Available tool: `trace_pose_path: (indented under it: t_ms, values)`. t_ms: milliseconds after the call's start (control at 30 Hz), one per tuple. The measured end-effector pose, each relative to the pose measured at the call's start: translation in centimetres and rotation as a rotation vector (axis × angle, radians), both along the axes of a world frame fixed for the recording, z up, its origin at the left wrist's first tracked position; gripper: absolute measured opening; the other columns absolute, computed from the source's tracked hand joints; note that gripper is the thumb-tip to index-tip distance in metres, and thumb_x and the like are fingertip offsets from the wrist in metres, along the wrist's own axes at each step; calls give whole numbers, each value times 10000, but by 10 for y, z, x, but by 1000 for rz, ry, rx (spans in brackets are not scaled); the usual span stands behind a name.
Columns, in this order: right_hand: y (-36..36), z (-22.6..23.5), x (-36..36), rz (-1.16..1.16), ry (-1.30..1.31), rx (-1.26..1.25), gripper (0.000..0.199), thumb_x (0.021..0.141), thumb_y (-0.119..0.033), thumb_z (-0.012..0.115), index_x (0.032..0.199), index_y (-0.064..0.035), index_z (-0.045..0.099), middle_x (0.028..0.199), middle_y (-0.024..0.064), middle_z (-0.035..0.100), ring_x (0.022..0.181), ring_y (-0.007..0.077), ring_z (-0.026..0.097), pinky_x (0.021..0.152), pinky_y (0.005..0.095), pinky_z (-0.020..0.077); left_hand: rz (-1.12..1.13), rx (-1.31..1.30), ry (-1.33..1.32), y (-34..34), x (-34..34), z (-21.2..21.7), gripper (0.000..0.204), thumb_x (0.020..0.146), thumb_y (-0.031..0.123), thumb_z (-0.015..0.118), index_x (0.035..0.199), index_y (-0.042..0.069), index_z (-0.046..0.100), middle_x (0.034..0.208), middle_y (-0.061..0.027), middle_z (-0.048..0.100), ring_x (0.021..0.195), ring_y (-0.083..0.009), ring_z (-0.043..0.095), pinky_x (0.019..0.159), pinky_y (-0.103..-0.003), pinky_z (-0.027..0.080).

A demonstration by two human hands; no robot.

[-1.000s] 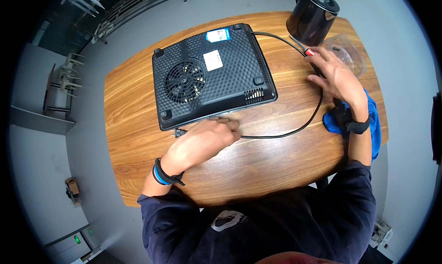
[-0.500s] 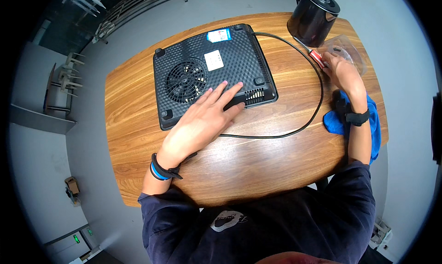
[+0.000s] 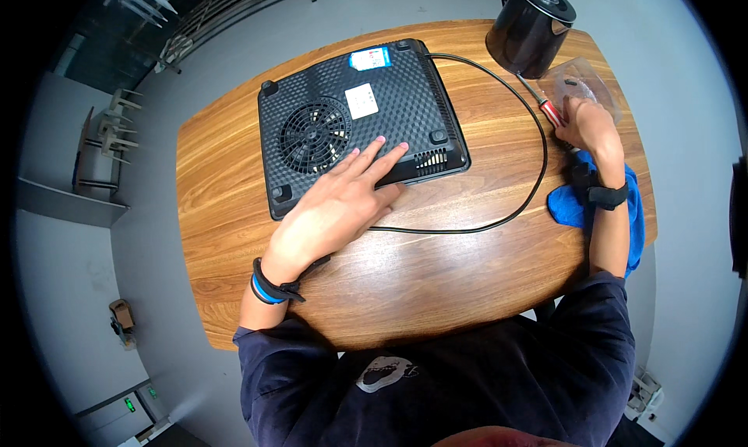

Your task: The person uses a screwdriver to remove screws from the underside of a black induction cooktop, then flips it over to reveal the control panel. They place a stainless steel kettle on the cooktop and wipe its lid with a blue cloth.

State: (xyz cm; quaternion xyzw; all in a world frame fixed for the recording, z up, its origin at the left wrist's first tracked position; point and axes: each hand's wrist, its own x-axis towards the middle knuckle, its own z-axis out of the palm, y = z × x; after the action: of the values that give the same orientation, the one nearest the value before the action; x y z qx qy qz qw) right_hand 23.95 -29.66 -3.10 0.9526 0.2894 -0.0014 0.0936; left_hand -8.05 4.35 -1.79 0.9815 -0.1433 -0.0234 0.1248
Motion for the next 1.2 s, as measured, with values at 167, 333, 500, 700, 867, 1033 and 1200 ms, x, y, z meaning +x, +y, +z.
trace_pose_path:
  t_ms: [167, 333, 500, 700, 867, 1033, 1200]
  values:
    - [-5, 0, 12, -62, 62, -79, 274, 797, -249, 864, 983, -61, 796, 975, 199, 805, 946, 431, 769, 829, 498, 618, -26, -37, 13, 7, 1, 1, 373, 1056, 306, 734, 1364, 104, 792, 1780, -124, 448, 1646, -392, 408, 1321, -508, 428]
    - [-11, 5, 10, -94, 63, -44, 291, 794, -246, 837, 994, -39, 799, 975, 227, 801, 963, 431, 777, 830, 514, 623, -31, -71, 20, 11, -1, 0, 361, 1049, 287, 741, 1350, 94, 792, 1768, -127, 465, 1632, -397, 429, 1310, -508, 438]
    - [-15, 8, 10, -53, 47, -35, 288, 895, -300, 837, 1011, -43, 777, 1009, 220, 799, 960, 420, 773, 813, 512, 612, -44, -163, 69, 31, -3, 14, 360, 1030, 261, 759, 1337, 76, 788, 1677, -149, 582, 1565, -400, 527, 1285, -501, 467]
    - [26, 29, -37, 278, 230, 285, 428, 1028, -361, 792, 1276, -18, 727, 1268, 205, 793, 1176, 394, 766, 970, 483, 616, 221, -212, -19, 78, -14, 38, 474, 1045, 211, 764, 1499, 89, 705, 1729, -154, 529, 1574, -384, 530, 1288, -493, 457]
    - [80, 6, -51, 339, 719, 467, 624, 1112, -376, 727, 1588, -8, 563, 1497, 267, 696, 1378, 380, 699, 1181, 450, 556, 554, -157, 1, 142, -19, 2, 751, 1092, 439, 718, 1674, 20, 495, 1775, -308, 378, 1620, -442, 441, 1319, -484, 403]
    - [121, -33, -38, 474, 904, 630, 895, 1077, -511, 752, 1712, -4, 377, 1412, 295, 719, 1356, 372, 694, 1143, 434, 547, 702, -107, 112, 196, -12, -46, 871, 1109, 598, 636, 1657, -57, 468, 1700, -369, 444, 1551, -468, 520, 1275, -482, 436]
    - [153, -24, -37, 256, 968, 639, 871, 1072, -449, 787, 1719, -21, 391, 1300, 210, 754, 1238, 260, 713, 1079, 381, 546, 665, -283, 273, 207, -6, -41, 874, 1077, 630, 685, 1573, -81, 564, 1317, -330, 754, 1261, -411, 733, 1107, -472, 546]
